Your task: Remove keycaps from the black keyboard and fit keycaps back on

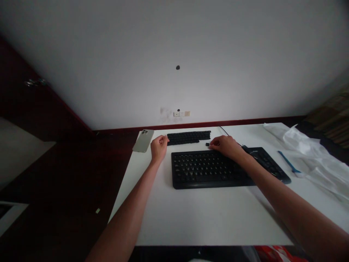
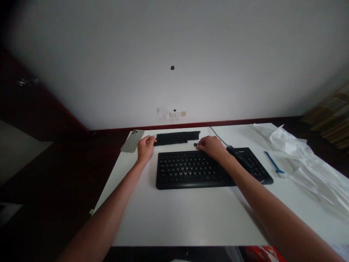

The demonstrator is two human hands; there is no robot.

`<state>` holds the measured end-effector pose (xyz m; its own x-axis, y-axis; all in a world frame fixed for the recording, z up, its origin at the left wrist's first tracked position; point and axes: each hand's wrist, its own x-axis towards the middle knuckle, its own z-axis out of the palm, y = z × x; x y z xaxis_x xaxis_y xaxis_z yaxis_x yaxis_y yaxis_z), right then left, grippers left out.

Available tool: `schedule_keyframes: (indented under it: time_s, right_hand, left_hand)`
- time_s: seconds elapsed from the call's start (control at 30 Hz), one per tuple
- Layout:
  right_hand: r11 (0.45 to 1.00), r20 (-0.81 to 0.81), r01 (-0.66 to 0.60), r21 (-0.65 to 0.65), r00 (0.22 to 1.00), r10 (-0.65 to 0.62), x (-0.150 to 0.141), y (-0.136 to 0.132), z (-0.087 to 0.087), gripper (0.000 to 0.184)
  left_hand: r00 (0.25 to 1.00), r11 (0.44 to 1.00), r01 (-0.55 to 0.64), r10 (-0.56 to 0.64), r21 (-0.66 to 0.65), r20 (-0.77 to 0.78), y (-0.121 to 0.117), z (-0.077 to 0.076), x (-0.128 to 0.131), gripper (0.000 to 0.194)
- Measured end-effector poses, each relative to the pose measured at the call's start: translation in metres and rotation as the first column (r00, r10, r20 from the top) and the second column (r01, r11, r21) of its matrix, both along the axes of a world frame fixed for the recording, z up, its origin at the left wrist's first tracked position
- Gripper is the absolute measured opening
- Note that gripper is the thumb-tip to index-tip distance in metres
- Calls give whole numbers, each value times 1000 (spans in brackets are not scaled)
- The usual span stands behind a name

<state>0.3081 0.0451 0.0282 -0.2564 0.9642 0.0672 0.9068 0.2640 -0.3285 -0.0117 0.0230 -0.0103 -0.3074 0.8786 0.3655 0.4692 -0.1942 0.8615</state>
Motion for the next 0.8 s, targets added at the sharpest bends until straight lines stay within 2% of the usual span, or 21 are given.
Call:
schedule_keyframes:
  time_s: [0.13, 0.3, 0.8]
  right_hand:
    - [1000, 33, -17, 23, 999, 16, -11, 11, -5, 19]
    - [1000, 58, -10, 21, 998, 8, -25, 19, -3, 20]
    - [1000, 41, 16, 20, 999, -17, -38, 22, 0, 16]
  left_hand:
    - [1000, 1000, -9, 9, -3, 0, -1, 1, 0, 34]
    - [1000, 1000, -2, 2, -9, -4, -2, 3, 0, 34]
    - [1000, 1000, 3, -3, -1, 10, -1, 1, 0, 34]
